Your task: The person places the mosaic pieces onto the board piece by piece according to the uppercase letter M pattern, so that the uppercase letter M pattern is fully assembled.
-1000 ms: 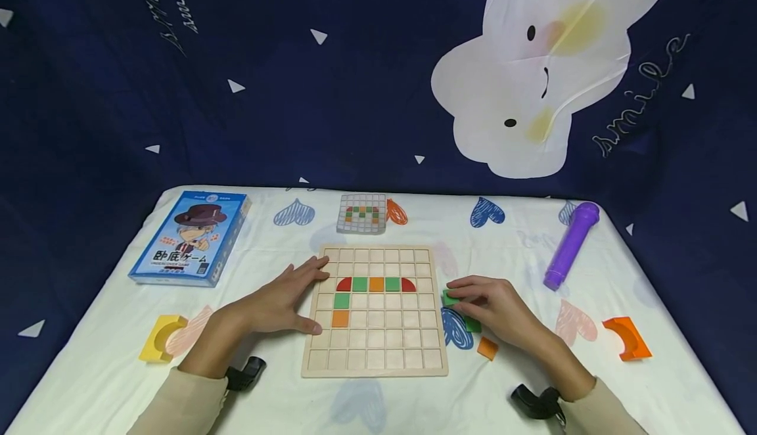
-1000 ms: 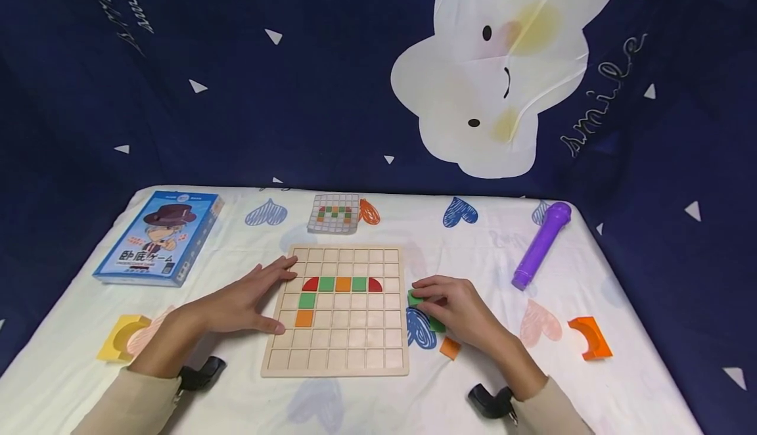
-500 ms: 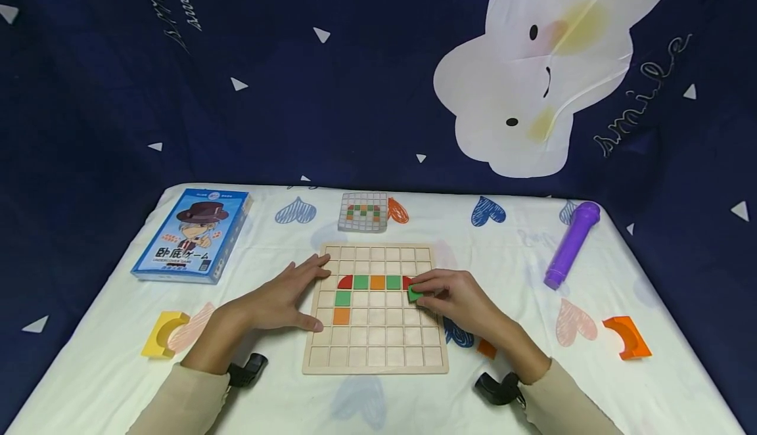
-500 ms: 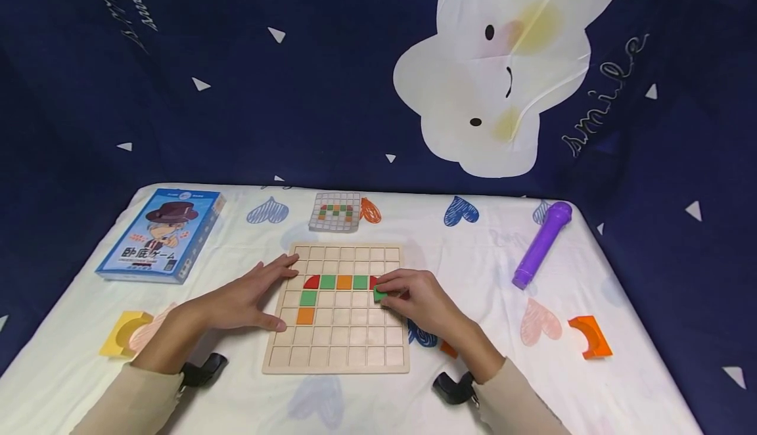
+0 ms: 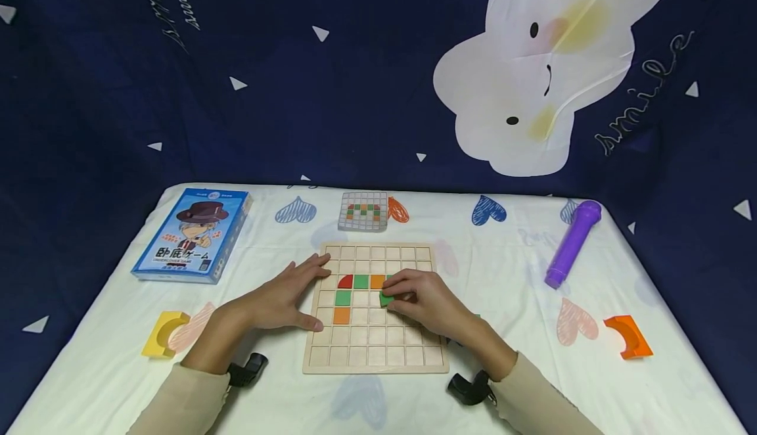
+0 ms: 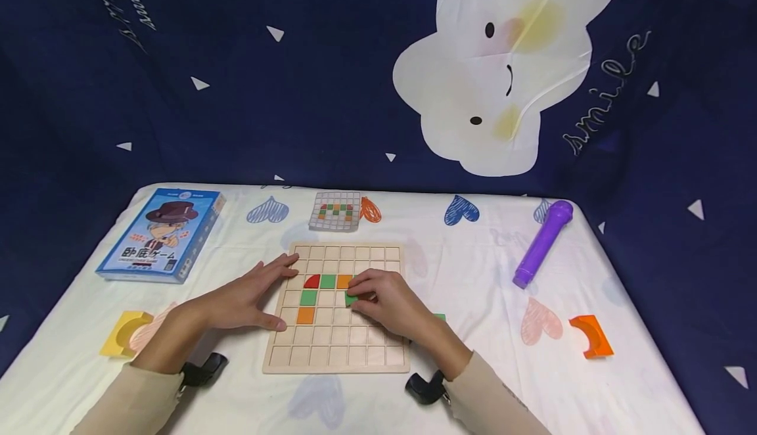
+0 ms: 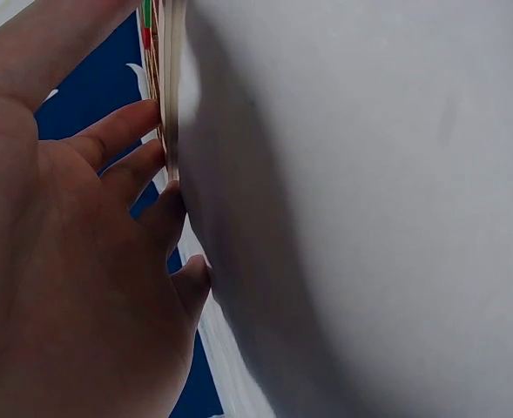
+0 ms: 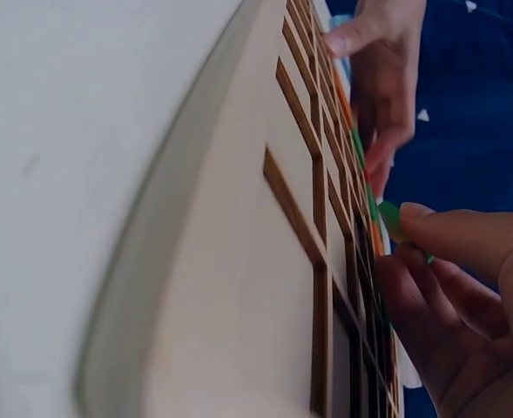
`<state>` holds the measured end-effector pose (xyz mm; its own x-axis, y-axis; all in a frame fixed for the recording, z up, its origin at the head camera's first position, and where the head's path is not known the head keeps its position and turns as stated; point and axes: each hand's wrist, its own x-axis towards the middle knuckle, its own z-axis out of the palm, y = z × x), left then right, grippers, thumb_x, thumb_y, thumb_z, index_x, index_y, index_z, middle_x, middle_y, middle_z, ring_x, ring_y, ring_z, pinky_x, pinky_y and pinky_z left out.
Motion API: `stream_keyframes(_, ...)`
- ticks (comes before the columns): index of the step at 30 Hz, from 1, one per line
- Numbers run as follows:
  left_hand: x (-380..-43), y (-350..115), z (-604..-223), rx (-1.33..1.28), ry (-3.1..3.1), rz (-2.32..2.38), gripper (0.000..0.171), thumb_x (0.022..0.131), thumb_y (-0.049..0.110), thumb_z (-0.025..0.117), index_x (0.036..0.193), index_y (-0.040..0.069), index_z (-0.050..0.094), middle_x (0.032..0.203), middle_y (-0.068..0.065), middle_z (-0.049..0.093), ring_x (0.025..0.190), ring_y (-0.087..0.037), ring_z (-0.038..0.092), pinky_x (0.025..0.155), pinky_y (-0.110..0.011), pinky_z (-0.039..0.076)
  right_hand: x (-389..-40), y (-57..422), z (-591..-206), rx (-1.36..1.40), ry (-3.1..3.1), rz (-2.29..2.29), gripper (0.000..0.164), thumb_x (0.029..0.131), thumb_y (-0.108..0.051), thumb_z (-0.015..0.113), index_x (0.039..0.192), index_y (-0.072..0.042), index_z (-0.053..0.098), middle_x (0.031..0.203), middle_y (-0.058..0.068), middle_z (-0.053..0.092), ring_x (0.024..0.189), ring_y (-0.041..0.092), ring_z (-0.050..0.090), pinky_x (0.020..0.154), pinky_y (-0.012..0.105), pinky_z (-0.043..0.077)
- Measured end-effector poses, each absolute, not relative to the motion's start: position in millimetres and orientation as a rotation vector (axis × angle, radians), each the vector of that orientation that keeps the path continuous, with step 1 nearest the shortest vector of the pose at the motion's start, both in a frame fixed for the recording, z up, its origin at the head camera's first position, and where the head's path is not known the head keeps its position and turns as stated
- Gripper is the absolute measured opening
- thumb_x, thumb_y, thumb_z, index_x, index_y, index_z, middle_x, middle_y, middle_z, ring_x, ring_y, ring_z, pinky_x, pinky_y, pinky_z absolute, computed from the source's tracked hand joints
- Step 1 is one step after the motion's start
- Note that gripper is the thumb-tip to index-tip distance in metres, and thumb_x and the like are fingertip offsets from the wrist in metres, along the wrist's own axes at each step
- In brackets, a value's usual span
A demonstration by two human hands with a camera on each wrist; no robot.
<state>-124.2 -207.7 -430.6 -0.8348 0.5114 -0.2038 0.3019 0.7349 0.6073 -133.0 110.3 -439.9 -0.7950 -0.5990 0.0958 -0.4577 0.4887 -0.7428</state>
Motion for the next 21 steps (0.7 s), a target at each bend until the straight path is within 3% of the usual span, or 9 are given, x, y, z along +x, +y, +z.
stream_keyframes(10, -124.3, -207.9, -431.0, 0.607, 2.566, 0.824, 0.095, 0.074, 0.054, 0.085, 0.147, 0.008, 0.045, 0.173, -0.012, 0.019, 0.161, -0.037, 0.014, 0.131, -0.063, 0.009, -134.3, 97.1, -440.1, -0.883, 2.58, -1.15, 0.017, 0.089, -0.014, 0.079, 0.105, -0.012, 0.08, 0.109, -0.003, 0.074, 0.103, 0.012, 0.069, 0.084, 0.019, 0.058)
stream_keyframes(21, -124.2, -208.4, -431.0, 0.622, 2.578, 0.817, 0.093, 0.074, 0.052, 0.086, 0.146, 0.008, 0.046, 0.172, -0.012, 0.022, 0.161, -0.038, 0.015, 0.13, -0.063, 0.01, -133.0, 86.8, -438.7, -0.862, 2.635, -1.071, 0.013, 0.088, -0.015, 0.08, 0.1, -0.016, 0.081, 0.106, -0.006, 0.074, 0.102, 0.011, 0.069, 0.095, 0.032, 0.057)
